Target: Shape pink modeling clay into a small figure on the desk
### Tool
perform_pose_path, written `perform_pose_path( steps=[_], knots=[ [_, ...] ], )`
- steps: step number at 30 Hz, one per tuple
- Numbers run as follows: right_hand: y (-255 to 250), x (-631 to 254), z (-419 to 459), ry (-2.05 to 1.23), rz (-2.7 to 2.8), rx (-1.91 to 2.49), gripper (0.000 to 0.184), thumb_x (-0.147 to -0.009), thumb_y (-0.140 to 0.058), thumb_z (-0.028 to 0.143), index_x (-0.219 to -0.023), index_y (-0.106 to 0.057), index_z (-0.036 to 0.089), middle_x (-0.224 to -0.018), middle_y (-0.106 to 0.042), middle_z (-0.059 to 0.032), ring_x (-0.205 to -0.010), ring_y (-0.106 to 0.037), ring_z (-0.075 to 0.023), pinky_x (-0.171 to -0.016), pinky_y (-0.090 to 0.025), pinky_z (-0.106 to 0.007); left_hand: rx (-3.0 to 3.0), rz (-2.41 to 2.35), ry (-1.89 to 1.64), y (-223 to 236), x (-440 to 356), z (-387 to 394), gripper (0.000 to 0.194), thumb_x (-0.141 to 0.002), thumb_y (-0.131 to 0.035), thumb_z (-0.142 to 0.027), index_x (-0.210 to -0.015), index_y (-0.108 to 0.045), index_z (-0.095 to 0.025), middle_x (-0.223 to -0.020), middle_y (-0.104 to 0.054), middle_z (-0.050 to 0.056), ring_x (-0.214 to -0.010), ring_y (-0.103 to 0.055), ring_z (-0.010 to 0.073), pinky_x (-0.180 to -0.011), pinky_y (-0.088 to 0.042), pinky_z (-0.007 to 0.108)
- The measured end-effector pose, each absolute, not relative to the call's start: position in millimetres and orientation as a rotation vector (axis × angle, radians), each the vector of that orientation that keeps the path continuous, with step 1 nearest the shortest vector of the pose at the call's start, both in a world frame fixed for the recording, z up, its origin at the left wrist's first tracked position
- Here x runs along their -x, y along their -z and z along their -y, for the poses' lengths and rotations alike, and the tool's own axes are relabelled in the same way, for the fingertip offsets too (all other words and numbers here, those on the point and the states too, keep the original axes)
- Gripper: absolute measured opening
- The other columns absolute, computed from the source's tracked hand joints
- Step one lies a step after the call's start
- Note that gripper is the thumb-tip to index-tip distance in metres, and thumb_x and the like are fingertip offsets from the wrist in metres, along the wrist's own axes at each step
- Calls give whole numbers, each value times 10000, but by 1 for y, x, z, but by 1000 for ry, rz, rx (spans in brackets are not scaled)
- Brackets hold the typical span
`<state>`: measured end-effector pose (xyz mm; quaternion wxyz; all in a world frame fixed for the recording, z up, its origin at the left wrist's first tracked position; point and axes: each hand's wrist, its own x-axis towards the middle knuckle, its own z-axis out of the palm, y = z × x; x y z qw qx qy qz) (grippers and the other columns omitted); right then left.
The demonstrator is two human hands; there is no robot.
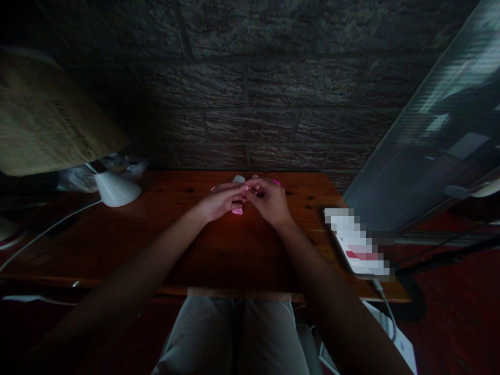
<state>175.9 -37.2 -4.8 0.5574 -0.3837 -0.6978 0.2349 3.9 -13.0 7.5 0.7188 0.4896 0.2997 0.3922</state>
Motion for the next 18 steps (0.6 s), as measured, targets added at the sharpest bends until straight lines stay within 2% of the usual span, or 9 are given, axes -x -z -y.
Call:
perform_pose_path(
  steps=[6,13,18],
  knots=[
    [5,-176,37,-586,1622,879,122,-822,-766,344,-903,-753,254,-889,-748,-20,-769,-664,-174,-690,-551,-321,-1073,-687,-840,-7,-4,13,246,-805,-835,-306,-911,-702,-128,-758,-664,26,-618,-594,92,-569,-445,224],
    [6,-178,36,-572,1631,903,117,-846,-752,356,-905,-746,255,-931,-764,-29,-799,-682,-182,-719,-561,-337,-1028,-696,-879,-7,-5,12,188,-803,-826,-251,-877,-702,-129,-780,-666,26,-700,-625,105,-604,-455,221],
    [8,-177,35,-582,1627,908,130,-835,-757,339,-933,-757,255,-970,-782,-35,-842,-707,-197,-755,-577,-352,-1055,-693,-876,-6,-6,13,206,-798,-837,-266,-878,-701,-133,-777,-664,24,-675,-604,95,-603,-446,221]
  ],
)
